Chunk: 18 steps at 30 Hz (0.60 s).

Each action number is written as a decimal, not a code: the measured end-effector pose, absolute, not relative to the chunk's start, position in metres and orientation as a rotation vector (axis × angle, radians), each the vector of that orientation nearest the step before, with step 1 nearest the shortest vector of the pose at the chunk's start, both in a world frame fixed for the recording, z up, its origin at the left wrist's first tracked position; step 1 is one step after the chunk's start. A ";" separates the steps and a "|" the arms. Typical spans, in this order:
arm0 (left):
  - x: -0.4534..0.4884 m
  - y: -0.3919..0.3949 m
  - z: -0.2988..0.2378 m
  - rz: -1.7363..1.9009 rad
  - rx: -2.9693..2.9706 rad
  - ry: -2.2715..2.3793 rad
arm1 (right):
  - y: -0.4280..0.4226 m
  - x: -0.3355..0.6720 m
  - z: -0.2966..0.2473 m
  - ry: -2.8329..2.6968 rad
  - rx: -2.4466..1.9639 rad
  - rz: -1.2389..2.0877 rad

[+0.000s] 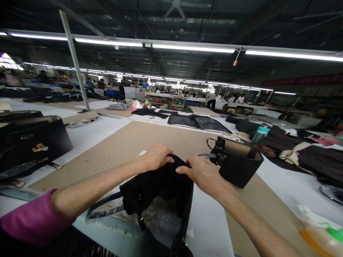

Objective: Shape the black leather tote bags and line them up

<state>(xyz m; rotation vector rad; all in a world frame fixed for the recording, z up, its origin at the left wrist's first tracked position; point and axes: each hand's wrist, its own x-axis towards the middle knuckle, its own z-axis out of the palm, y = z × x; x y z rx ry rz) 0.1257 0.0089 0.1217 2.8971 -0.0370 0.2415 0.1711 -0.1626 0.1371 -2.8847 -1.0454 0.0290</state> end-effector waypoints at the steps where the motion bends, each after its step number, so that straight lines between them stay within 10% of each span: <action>1: 0.127 0.009 0.121 0.259 2.895 -0.048 | -0.160 0.168 0.135 -1.069 -2.910 -0.042; 13: 0.137 0.029 0.114 -0.006 2.319 -0.047 | -0.132 0.126 0.132 -1.605 -2.717 -0.921; 18: 0.120 0.052 0.092 0.041 1.840 0.251 | -0.105 0.100 0.128 -2.226 -2.218 -0.577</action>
